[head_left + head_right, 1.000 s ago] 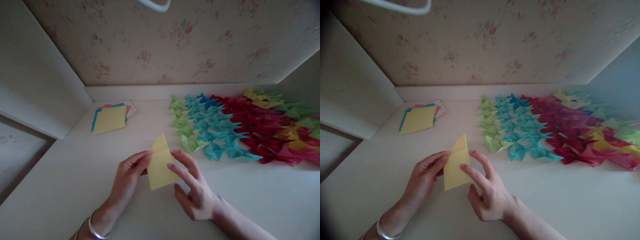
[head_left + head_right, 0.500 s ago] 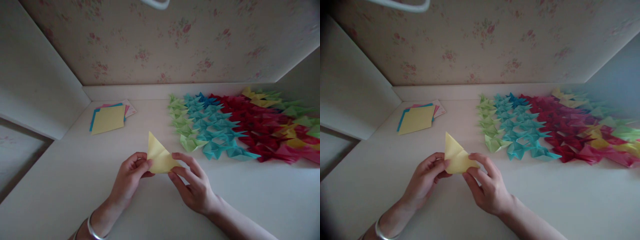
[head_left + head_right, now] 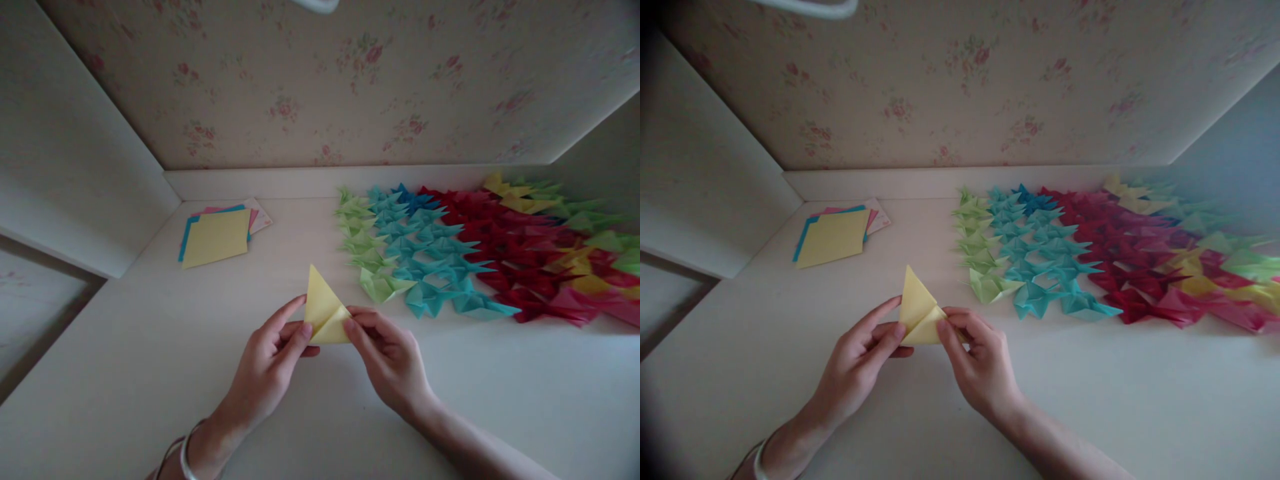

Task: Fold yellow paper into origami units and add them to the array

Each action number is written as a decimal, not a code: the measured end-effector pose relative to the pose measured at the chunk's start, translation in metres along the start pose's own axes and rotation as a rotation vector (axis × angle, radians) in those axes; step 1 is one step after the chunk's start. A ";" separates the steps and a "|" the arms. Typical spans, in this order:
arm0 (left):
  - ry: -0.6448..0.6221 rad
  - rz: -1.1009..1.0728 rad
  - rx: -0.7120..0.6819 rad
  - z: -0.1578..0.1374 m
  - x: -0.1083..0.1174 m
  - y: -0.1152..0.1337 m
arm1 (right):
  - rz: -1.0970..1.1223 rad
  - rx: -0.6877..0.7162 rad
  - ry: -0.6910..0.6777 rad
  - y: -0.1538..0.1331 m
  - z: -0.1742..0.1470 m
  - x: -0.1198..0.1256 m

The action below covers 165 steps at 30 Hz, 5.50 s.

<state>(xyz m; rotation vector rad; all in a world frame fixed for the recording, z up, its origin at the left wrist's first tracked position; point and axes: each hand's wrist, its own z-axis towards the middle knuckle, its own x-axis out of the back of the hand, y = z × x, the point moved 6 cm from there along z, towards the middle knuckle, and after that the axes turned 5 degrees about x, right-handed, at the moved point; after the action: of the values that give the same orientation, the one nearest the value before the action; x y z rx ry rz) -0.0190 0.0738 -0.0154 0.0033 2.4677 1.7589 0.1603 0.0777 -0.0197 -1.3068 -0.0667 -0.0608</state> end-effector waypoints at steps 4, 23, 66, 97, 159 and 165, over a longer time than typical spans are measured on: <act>0.026 0.119 -0.061 -0.004 0.002 0.003 | 0.015 -0.039 0.032 0.003 -0.001 0.002; 0.004 0.219 -0.030 -0.001 0.000 0.000 | 0.040 -0.120 0.102 0.004 -0.004 0.005; -0.024 0.127 0.138 0.004 -0.003 -0.013 | 0.190 -0.224 -0.011 0.012 -0.006 -0.006; 0.136 0.166 -0.103 -0.003 0.001 0.001 | 0.478 -0.501 -0.009 0.017 -0.012 -0.022; 0.009 0.355 -0.101 -0.004 -0.005 -0.002 | 0.358 -0.548 -0.341 0.015 0.002 -0.021; 0.075 0.279 -0.104 0.002 0.004 0.000 | 0.309 -0.574 -0.293 0.021 0.004 -0.014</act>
<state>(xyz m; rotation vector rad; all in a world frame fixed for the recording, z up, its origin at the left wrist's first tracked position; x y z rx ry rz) -0.0223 0.0762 -0.0167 0.2920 2.5265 2.0292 0.1483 0.0870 -0.0396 -1.8782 -0.1008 0.4035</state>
